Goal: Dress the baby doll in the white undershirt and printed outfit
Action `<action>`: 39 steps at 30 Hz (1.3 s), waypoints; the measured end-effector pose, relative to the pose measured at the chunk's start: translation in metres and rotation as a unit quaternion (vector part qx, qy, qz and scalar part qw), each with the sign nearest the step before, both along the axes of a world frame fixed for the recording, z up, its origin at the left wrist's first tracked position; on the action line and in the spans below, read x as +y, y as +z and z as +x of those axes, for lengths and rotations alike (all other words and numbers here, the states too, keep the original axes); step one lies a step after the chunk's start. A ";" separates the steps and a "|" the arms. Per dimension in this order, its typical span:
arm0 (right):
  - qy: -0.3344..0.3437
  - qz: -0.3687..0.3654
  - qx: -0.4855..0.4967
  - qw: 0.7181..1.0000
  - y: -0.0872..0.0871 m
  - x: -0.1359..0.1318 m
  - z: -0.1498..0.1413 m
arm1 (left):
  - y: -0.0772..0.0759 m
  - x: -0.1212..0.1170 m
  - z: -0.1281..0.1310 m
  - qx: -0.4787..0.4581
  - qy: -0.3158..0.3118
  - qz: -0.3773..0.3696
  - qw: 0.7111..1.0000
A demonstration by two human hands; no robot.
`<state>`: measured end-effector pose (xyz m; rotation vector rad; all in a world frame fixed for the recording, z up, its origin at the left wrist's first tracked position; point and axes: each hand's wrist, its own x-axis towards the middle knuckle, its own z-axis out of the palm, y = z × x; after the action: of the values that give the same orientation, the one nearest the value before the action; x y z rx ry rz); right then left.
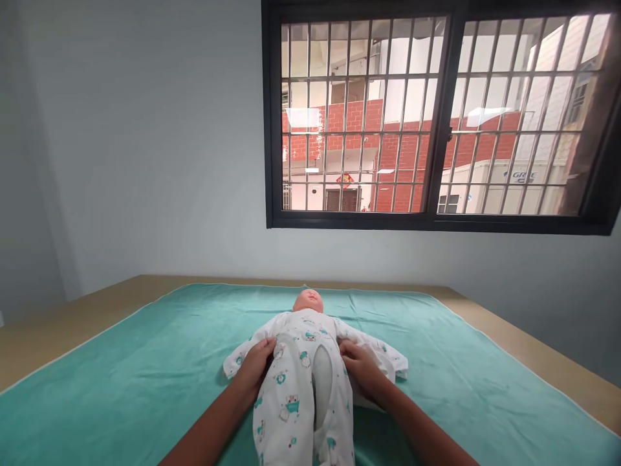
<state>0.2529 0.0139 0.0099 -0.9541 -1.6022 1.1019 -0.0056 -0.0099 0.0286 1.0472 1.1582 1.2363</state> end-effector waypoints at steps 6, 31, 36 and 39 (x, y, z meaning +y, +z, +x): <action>0.066 -0.058 0.093 0.992 0.003 -0.003 -0.006 | -0.011 0.008 -0.005 -0.069 0.003 -0.006 0.998; -0.126 0.108 -0.148 0.975 0.005 0.036 0.007 | -0.021 0.000 0.009 -0.047 -0.026 0.029 0.998; -0.068 0.035 -0.154 0.985 0.015 0.055 0.007 | -0.025 0.002 0.011 -0.033 -0.034 0.056 0.997; -0.047 0.034 -0.183 0.981 0.024 0.066 0.004 | -0.023 0.000 0.012 -0.007 -0.031 0.071 0.997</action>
<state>0.2568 0.0799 0.0337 -1.2260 -1.8527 0.8343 0.0069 -0.0100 0.0060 1.1706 1.0313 1.2883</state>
